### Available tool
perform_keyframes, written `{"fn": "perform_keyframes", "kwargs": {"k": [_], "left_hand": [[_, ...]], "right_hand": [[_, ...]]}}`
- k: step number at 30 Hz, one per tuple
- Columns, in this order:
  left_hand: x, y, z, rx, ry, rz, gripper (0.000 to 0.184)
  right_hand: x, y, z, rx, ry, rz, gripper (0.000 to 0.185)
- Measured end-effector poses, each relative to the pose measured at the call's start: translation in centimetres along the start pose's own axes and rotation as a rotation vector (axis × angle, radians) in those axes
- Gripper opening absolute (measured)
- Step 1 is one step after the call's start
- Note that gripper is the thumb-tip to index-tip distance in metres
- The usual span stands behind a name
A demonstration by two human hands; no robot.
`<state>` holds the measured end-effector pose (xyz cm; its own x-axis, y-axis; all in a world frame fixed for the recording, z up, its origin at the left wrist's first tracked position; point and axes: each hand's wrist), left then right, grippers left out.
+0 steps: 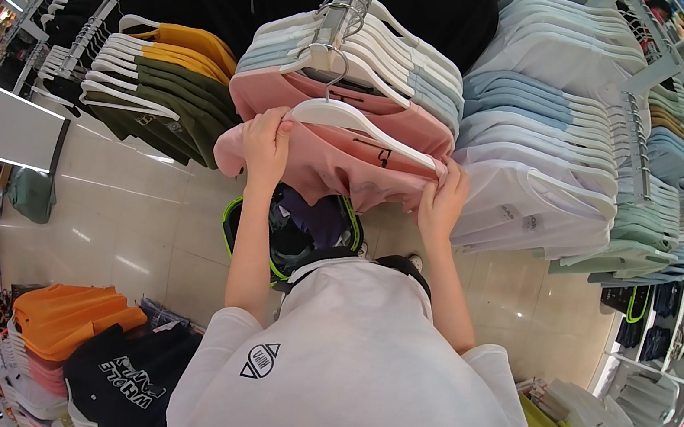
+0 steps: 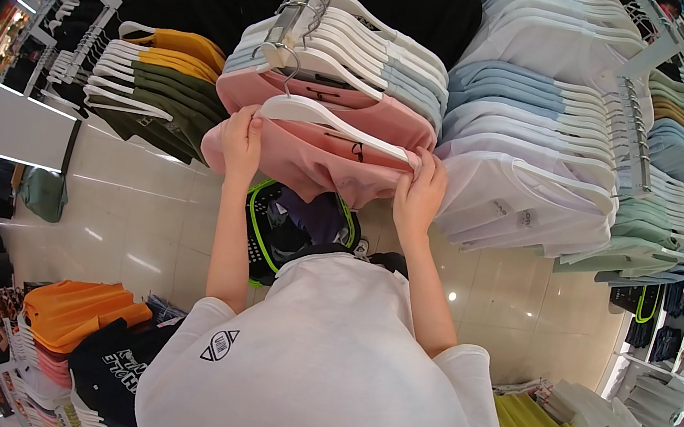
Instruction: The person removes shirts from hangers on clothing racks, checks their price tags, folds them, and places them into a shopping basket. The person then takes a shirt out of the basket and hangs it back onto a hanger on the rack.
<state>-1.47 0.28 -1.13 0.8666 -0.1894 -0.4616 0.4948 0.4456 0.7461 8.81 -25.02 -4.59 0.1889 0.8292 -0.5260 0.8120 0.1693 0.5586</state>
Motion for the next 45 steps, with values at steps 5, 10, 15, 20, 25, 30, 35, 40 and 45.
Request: {"fn": "perform_keyframes", "kwargs": {"k": [5, 10, 15, 20, 25, 30, 35, 40, 45], "left_hand": [[0.0, -0.1, 0.0, -0.007, -0.008, -0.006, 0.029], [-1.2, 0.8, 1.4, -0.003, 0.031, -0.049, 0.021], [-1.6, 1.6, 3.4, -0.112, -0.132, -0.114, 0.022], [-0.8, 2.5, 4.8, -0.089, -0.176, -0.080, 0.023], [0.0, 3.0, 5.1, -0.074, -0.260, -0.058, 0.021], [0.2, 2.8, 4.4, -0.071, -0.281, -0.096, 0.022], [0.1, 2.0, 4.5, -0.193, -0.333, -0.155, 0.023], [-2.4, 0.4, 2.0, -0.362, -0.133, -0.178, 0.017], [-4.5, -6.5, -4.8, -0.387, 0.066, -0.023, 0.015]], "right_hand": [[-0.2, 0.0, -0.2, -0.019, 0.000, 0.030, 0.038], [-0.9, 1.4, 1.2, 0.290, 0.301, -0.149, 0.029], [0.2, 2.3, 3.9, 0.324, 0.502, -0.030, 0.029], [1.5, 1.7, 6.9, 0.636, 0.489, -0.065, 0.029], [1.4, 1.3, 7.8, 1.055, 1.184, -0.113, 0.029], [1.3, 0.7, 8.6, 1.302, 1.366, -0.409, 0.030], [3.4, -1.0, 8.1, 1.394, 1.494, -0.652, 0.026], [4.7, -3.2, 6.1, 1.467, 1.420, -0.694, 0.014], [7.0, -7.7, 3.5, 1.444, 1.233, -1.064, 0.025]]}}
Point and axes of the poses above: each hand's wrist, its own y-axis towards the middle knuckle, its own x-axis out of the palm, z = x × y, and after that the axes turned 7 degrees about z, right-handed
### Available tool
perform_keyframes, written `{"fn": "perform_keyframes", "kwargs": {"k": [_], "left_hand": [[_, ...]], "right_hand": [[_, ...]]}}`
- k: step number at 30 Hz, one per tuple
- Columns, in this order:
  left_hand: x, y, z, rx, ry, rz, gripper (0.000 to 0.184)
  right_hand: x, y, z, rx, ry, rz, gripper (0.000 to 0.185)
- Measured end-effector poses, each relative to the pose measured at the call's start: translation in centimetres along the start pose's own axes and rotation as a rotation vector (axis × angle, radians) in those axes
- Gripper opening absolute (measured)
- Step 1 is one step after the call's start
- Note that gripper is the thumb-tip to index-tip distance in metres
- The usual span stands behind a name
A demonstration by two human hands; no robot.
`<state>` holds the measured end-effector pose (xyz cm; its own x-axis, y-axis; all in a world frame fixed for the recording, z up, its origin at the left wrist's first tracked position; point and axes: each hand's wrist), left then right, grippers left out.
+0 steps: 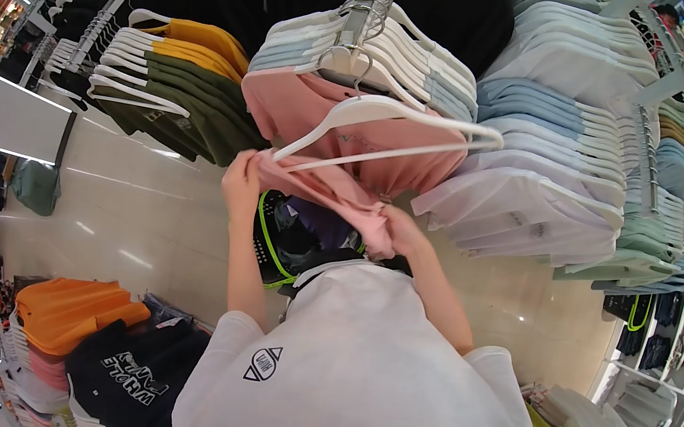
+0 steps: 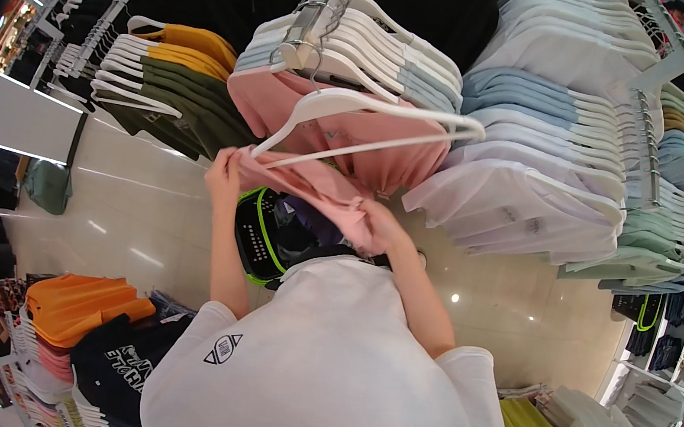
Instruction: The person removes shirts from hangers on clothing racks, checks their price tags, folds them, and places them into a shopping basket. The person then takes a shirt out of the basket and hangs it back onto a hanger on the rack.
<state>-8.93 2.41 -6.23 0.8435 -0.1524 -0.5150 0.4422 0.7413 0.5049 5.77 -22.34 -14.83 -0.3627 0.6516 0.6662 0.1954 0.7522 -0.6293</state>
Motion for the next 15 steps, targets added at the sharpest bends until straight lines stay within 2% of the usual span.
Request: {"fn": "perform_keyframes", "kwargs": {"k": [1, 2, 4, 8, 10, 11, 12, 13, 14, 15], "left_hand": [[-0.4, -1.2, -1.6, -0.104, 0.057, 0.081, 0.015], [-0.8, -2.6, -3.6, -0.107, 0.062, 0.080, 0.015], [-1.4, -6.0, -7.0, -0.374, 0.061, 0.169, 0.019], [-1.5, -12.6, -9.7, -0.538, 0.025, 0.173, 0.022], [0.7, -17.1, -13.3, -0.568, -0.086, 0.146, 0.021], [-0.1, -16.5, -9.2, -0.966, -0.397, 0.021, 0.017], [0.1, -16.7, -7.7, -1.076, -0.450, -0.093, 0.024], [-0.3, -16.0, -4.4, -1.047, -0.603, -0.227, 0.025], [-1.1, -14.4, 1.4, -1.055, -0.771, -0.242, 0.025], [-0.3, -14.7, 2.3, -0.951, -0.851, -0.356, 0.024]], "right_hand": [[1.4, -0.3, 0.9, 0.112, 0.047, 0.003, 0.025], [2.9, -0.5, 1.8, 0.116, 0.040, 0.014, 0.022], [2.6, 1.0, 4.5, 0.073, -0.068, 0.066, 0.023], [3.7, 0.3, 4.6, 0.143, -0.152, 0.009, 0.023], [3.9, -0.1, 4.5, 0.046, -0.009, -0.032, 0.026], [3.2, 0.4, 5.0, 0.057, -0.022, -0.036, 0.026], [1.9, 1.4, 5.7, 0.026, 0.191, -0.127, 0.026], [1.1, 1.9, 5.9, -0.006, 0.402, -0.217, 0.026], [1.1, 1.6, 5.5, 0.138, 0.665, -0.639, 0.027], [1.4, 0.7, 5.1, 0.148, 0.651, -0.643, 0.027]]}}
Point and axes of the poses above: each hand's wrist, its own y-axis towards the middle knuckle, its own x-axis out of the palm, z = x × y, and after that the axes turned 7 degrees about z, right-handed
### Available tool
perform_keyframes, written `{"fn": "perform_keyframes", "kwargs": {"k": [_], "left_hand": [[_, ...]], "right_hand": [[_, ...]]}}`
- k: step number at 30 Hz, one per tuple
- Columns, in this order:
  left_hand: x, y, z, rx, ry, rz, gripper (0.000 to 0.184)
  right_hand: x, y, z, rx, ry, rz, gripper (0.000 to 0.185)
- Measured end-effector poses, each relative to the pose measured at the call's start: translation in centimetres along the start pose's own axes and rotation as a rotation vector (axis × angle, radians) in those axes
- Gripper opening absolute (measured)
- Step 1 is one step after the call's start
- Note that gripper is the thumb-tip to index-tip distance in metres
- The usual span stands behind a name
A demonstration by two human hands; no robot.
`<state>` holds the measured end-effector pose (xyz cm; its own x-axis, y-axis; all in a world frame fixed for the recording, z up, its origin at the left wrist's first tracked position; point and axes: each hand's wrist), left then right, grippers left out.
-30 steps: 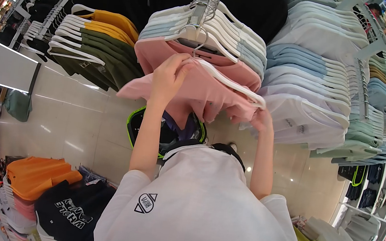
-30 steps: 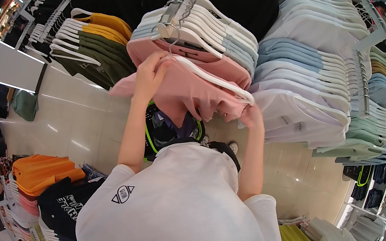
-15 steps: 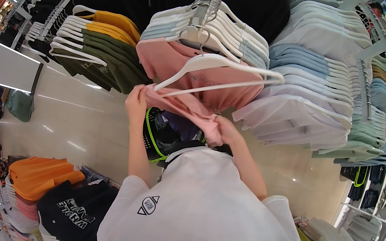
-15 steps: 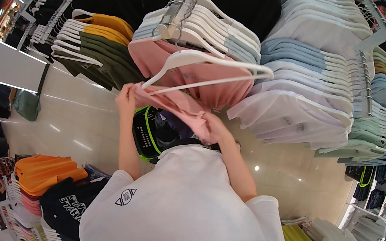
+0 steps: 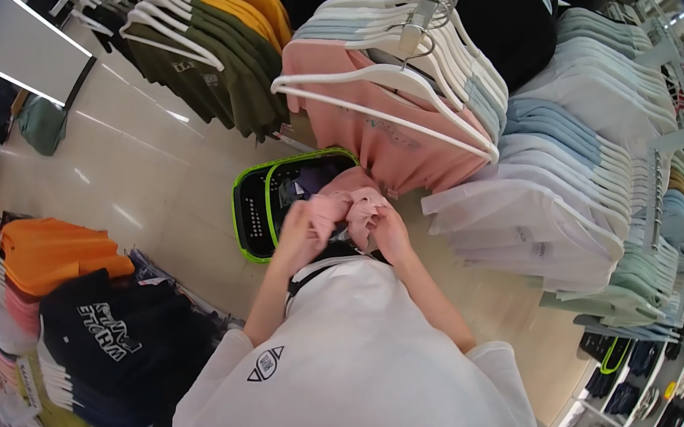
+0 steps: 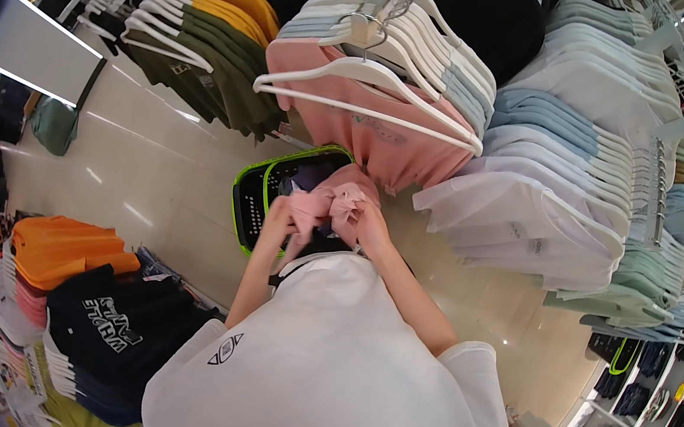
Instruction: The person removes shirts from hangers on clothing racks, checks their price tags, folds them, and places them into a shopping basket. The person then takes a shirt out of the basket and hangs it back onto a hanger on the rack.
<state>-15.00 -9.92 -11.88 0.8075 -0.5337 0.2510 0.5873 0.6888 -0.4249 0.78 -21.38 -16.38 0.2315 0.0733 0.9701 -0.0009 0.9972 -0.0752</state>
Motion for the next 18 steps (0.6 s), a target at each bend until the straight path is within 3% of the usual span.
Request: {"fn": "perform_keyframes", "kwargs": {"k": [1, 2, 3, 4, 7, 8, 9, 10, 12, 13, 15, 16, 18], "left_hand": [[1.8, -0.4, -0.1, -0.023, -0.076, -0.096, 0.022], [2.8, -0.5, -1.2, -0.126, -0.347, -0.303, 0.018], [4.8, -1.1, -0.5, 0.507, 0.344, -0.164, 0.015], [6.2, -2.0, 0.1, 0.679, 0.388, -0.134, 0.011], [9.1, -5.9, 4.1, 0.783, 0.263, -0.188, 0.013], [9.7, -7.1, 5.0, 0.940, 0.302, -0.180, 0.015], [10.2, -8.0, 5.1, 1.096, 0.337, -0.174, 0.017], [10.2, -8.7, 4.5, 1.100, 0.334, -0.181, 0.017], [9.7, -10.6, 3.1, 1.245, 0.403, -0.274, 0.012], [9.9, -12.1, 2.5, 1.283, 0.401, -0.156, 0.011], [11.1, -15.6, 3.2, 1.256, 0.313, -0.152, 0.014], [11.8, -17.4, 3.6, 1.219, 0.226, -0.139, 0.019], [11.6, -20.2, 4.5, 1.284, 0.255, -0.207, 0.029]], "right_hand": [[1.2, -0.6, 0.3, -0.213, -0.557, 0.210, 0.028], [2.6, -1.3, 0.7, -0.434, -1.112, 0.408, 0.028], [4.8, -2.1, 1.2, -0.453, -1.146, 0.401, 0.019], [6.7, -3.1, 1.5, -0.450, -1.152, 0.390, 0.019], [12.2, -6.0, 2.7, -0.691, -1.472, 0.148, 0.014], [14.0, -7.0, 3.3, -0.698, -1.472, 0.142, 0.014], [15.6, -8.0, 3.8, -0.754, -1.660, -0.002, 0.014], [17.1, -9.3, 4.4, -0.805, -1.845, -0.152, 0.013], [18.9, -12.3, 5.9, -0.760, -1.884, -0.172, 0.013], [19.7, -13.6, 6.5, -0.674, -1.845, -0.305, 0.013], [18.4, -15.9, 6.8, -0.628, -1.586, -0.540, 0.023], [17.3, -17.1, 6.8, -0.634, -1.587, -0.535, 0.023], [15.3, -19.4, 7.0, -0.759, -1.085, -0.068, 0.035]]}}
Point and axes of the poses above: each hand's wrist, its own y-axis towards the middle knuckle, its own x-axis out of the palm, z = x × y, and after that the axes turned 7 degrees about z, right-handed
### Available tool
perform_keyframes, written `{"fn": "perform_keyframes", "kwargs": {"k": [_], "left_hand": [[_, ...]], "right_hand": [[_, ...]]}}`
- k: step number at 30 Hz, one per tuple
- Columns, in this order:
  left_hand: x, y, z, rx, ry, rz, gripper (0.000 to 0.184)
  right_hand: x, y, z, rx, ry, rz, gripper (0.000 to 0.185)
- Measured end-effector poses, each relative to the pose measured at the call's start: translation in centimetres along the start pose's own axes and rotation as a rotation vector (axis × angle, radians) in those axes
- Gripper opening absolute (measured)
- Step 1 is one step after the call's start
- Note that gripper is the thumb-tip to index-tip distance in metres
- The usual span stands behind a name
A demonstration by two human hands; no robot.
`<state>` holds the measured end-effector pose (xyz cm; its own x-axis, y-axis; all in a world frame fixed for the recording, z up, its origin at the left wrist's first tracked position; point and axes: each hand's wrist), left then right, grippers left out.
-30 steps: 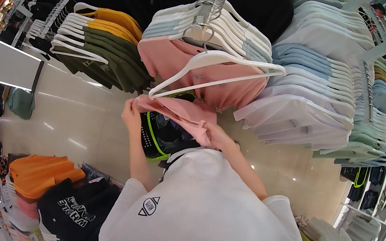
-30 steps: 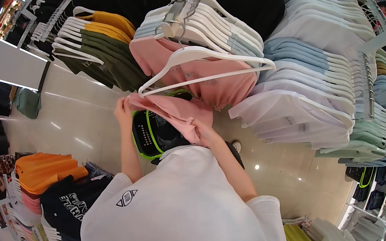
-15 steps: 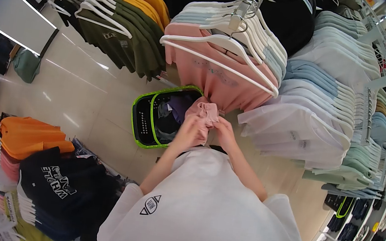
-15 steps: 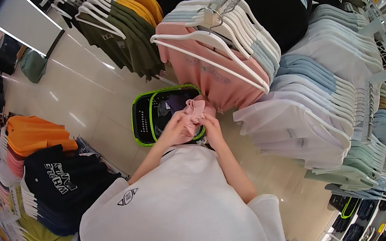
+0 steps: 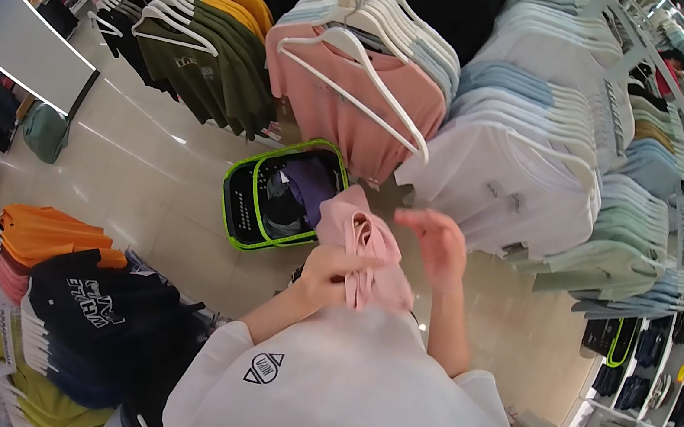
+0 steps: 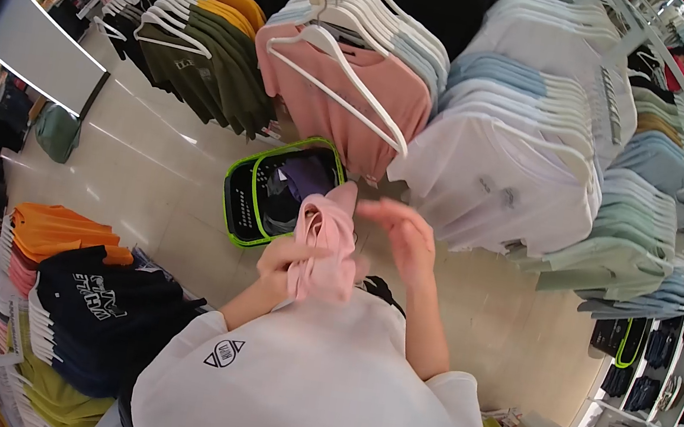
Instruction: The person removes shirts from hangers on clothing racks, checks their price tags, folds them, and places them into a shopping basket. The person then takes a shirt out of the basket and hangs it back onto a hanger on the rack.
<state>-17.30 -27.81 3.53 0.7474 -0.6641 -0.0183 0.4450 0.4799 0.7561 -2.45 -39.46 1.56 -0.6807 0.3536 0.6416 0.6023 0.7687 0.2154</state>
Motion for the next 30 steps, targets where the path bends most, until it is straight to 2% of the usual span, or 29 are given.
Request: {"fn": "perform_keyframes", "kwargs": {"k": [1, 2, 3, 4, 5, 6, 8, 10, 12, 13, 15, 16, 18, 19, 20, 21, 22, 24, 26, 27, 29, 30], "left_hand": [[-0.4, 0.2, 1.8, 0.007, -0.067, -0.223, 0.032], [-0.4, 0.2, 3.5, 0.013, -0.134, -0.450, 0.035], [0.1, 0.2, 5.2, 0.013, -0.138, -0.461, 0.035], [1.0, 0.2, 6.9, 0.132, -0.172, -0.377, 0.039], [1.7, -0.2, 8.1, 0.246, -0.207, -0.291, 0.043], [2.1, -1.1, 8.5, 0.242, -0.212, -0.302, 0.043], [2.9, -2.4, 8.9, 0.132, -0.166, -0.525, 0.038], [4.5, -2.3, 8.2, 0.394, 0.080, -0.445, 0.029], [5.4, -3.2, 7.6, 0.135, 0.310, -0.316, 0.016], [5.2, -3.6, 6.8, 0.137, 0.320, -0.312, 0.016], [4.1, -5.2, 4.5, -0.311, 0.375, -0.370, 0.009], [3.2, -7.0, 3.2, -0.315, 0.386, -0.360, 0.009], [1.0, -10.8, 0.4, -0.489, 0.103, -0.728, 0.013], [-0.1, -12.2, -0.2, -0.629, -0.045, -0.963, 0.028], [-1.1, -13.7, -0.3, -0.808, -0.137, -1.021, 0.029], [-2.0, -15.2, -0.3, -1.012, -0.215, -0.985, 0.031], [-2.9, -16.8, -0.1, -1.237, -0.300, -0.852, 0.032], [-4.3, -19.2, 0.9, -1.594, -0.512, -0.353, 0.035], [-4.9, -20.2, 2.4, -1.723, -0.707, 0.114, 0.038], [-5.1, -20.4, 3.2, -1.741, -0.767, 0.276, 0.040], [-5.2, -20.6, 4.5, -1.749, -0.829, 0.459, 0.043], [-5.0, -20.5, 4.8, -1.754, -0.825, 0.477, 0.045]], "right_hand": [[-0.2, -1.3, 0.3, -0.004, 0.001, 0.005, 0.035], [0.2, -2.6, 1.1, 0.025, -0.229, -0.014, 0.035], [0.6, -3.9, 1.9, 0.055, -0.457, -0.031, 0.036], [0.7, -5.2, 2.4, 0.086, -0.684, -0.047, 0.036], [0.9, -6.8, 2.8, 0.089, -0.726, -0.035, 0.036], [1.0, -8.1, 3.2, 0.098, -0.688, 0.011, 0.036], [0.8, -10.3, 3.4, 0.153, -0.560, 0.118, 0.035], [0.4, -12.3, 3.7, 0.286, -0.366, 0.191, 0.035], [-0.2, -14.1, 4.4, 0.463, -0.181, 0.227, 0.034], [-0.7, -15.1, 4.9, 0.575, -0.109, 0.225, 0.034], [-1.1, -16.5, 5.8, 0.766, -0.060, 0.174, 0.034], [-1.0, -17.3, 6.1, 0.848, -0.067, 0.141, 0.034], [-0.6, -18.6, 6.9, 0.958, -0.103, 0.099, 0.033], [-0.2, -19.0, 7.3, 0.987, -0.126, 0.085, 0.033], [0.3, -19.1, 7.5, 1.000, -0.162, 0.074, 0.033], [0.6, -19.0, 7.6, 1.000, -0.198, 0.072, 0.033], [0.8, -18.8, 7.5, 0.997, -0.234, 0.076, 0.033], [1.1, -18.1, 7.1, 0.979, -0.309, 0.088, 0.032], [1.1, -17.5, 6.7, 0.961, -0.382, 0.100, 0.032], [1.0, -17.3, 6.7, 0.953, -0.404, 0.108, 0.032], [0.5, -17.2, 7.1, 0.946, -0.434, 0.112, 0.031], [0.1, -17.2, 7.7, 0.939, -0.370, 0.242, 0.031]]}}
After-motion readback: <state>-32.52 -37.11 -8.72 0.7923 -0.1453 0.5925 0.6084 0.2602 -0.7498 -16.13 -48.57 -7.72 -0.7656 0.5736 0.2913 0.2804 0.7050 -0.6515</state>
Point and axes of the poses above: each hand's wrist, its own y-axis towards the middle knuckle, its own x-axis out of the palm, z = x × y, and after that the axes turned 7 degrees about z, right-handed
